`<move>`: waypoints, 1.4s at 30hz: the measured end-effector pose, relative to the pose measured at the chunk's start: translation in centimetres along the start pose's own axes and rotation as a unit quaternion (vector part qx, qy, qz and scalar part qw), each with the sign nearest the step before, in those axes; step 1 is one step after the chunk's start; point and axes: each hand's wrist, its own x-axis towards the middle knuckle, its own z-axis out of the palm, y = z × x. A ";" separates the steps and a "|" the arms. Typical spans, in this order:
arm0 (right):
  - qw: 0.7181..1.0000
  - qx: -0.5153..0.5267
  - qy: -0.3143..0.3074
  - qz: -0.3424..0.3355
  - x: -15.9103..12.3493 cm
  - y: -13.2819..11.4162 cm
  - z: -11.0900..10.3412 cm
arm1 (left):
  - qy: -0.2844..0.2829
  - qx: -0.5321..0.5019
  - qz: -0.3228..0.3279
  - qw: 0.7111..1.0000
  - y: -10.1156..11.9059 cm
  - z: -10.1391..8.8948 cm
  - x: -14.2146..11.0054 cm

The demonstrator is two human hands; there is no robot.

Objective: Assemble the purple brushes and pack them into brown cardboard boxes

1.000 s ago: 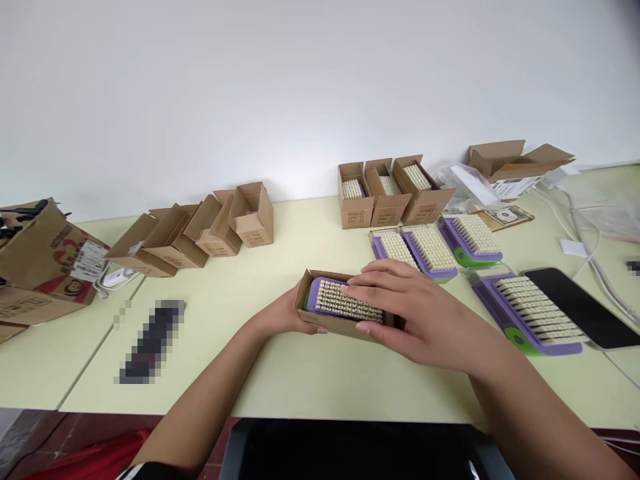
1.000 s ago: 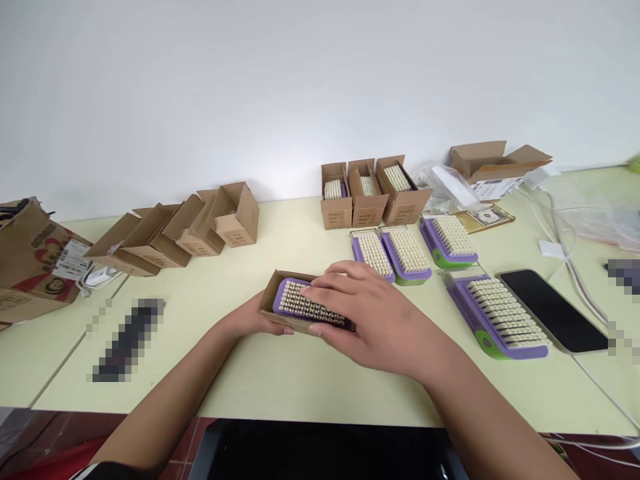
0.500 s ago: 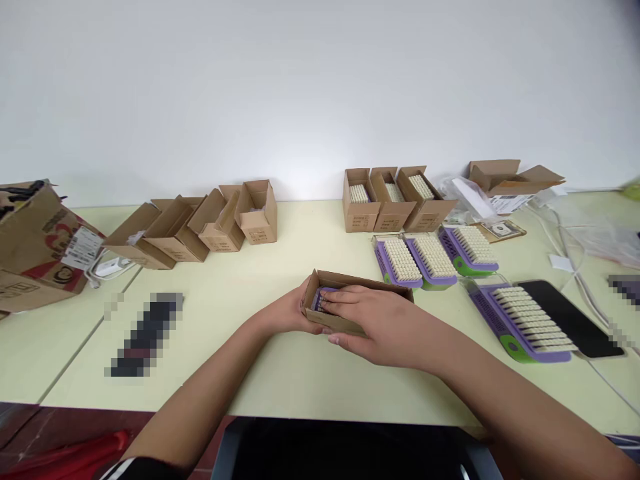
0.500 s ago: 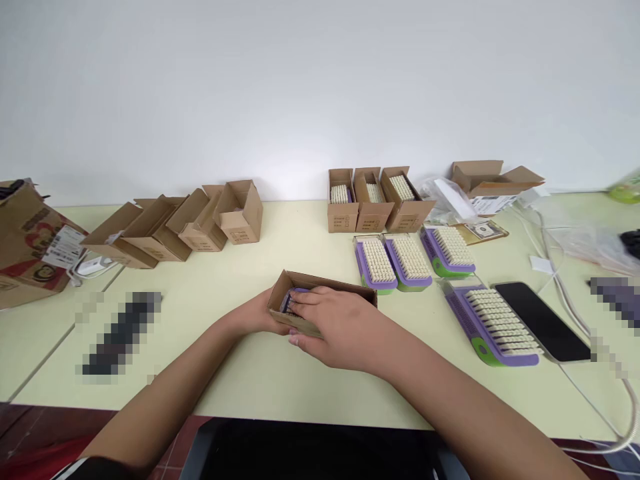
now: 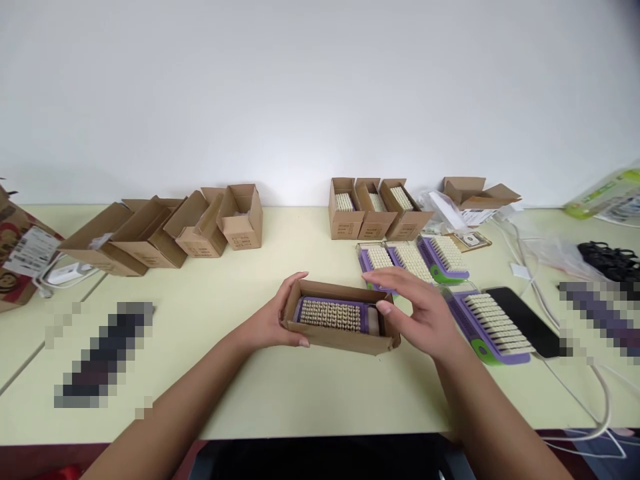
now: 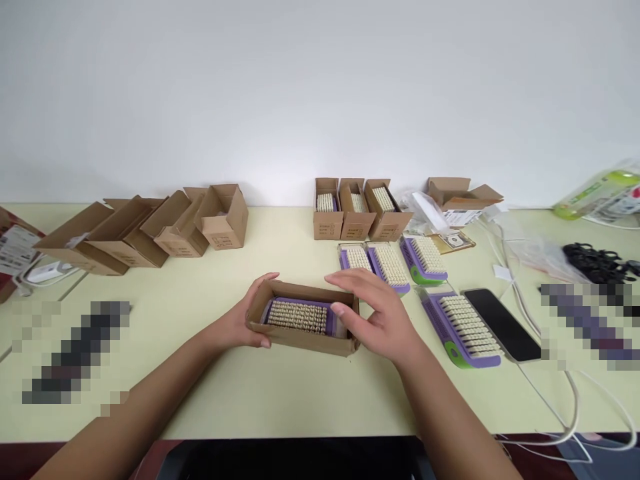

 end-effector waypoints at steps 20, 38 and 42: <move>0.965 -0.014 0.260 0.031 -2.6 2.1 2.9 | 0.389 0.142 0.060 0.908 -0.8 -3.0 0.5; 0.983 0.009 0.162 0.090 -2.9 2.6 3.7 | 0.239 0.281 0.019 0.929 -2.1 -3.4 9.5; 0.980 0.016 0.173 0.098 -2.8 2.8 3.6 | 0.261 0.376 -0.008 0.889 -3.0 -5.4 11.7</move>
